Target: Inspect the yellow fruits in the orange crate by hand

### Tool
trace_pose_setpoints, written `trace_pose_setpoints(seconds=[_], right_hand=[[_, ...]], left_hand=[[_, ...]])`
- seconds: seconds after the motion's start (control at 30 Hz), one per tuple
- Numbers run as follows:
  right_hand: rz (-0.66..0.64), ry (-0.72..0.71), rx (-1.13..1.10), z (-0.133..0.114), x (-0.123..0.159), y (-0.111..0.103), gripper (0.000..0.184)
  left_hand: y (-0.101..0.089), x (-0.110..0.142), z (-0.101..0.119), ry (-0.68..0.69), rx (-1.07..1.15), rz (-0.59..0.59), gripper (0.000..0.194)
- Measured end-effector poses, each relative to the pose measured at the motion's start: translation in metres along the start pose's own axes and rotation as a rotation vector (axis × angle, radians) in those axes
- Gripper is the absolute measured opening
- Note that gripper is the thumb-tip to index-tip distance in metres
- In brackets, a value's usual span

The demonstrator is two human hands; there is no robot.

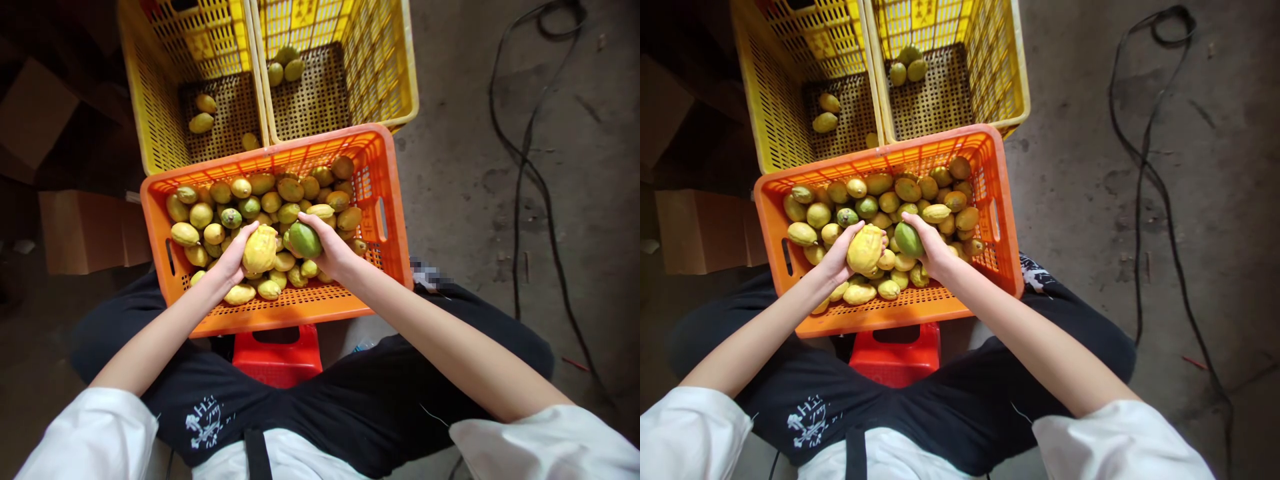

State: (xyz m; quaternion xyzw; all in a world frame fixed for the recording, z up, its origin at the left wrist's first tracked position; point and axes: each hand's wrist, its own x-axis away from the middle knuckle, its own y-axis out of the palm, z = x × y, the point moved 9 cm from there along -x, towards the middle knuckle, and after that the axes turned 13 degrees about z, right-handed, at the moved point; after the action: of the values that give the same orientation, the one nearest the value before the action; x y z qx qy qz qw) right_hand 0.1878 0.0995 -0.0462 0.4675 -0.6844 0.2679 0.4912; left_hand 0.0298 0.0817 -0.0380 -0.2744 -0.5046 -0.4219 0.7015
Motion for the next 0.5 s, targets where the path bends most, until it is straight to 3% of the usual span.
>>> trace_pose_setpoints(seconds=[0.27,0.5], right_hand=[[0.005,0.102,-0.046,0.006,0.0,0.004,0.025],[0.045,0.021,-0.005,0.009,-0.012,-0.002,0.017]], left_hand=[[0.003,0.003,0.0,-0.023,-0.016,-0.017,0.054],[-0.002,-0.005,-0.003,-0.045,0.007,-0.059,0.053]])
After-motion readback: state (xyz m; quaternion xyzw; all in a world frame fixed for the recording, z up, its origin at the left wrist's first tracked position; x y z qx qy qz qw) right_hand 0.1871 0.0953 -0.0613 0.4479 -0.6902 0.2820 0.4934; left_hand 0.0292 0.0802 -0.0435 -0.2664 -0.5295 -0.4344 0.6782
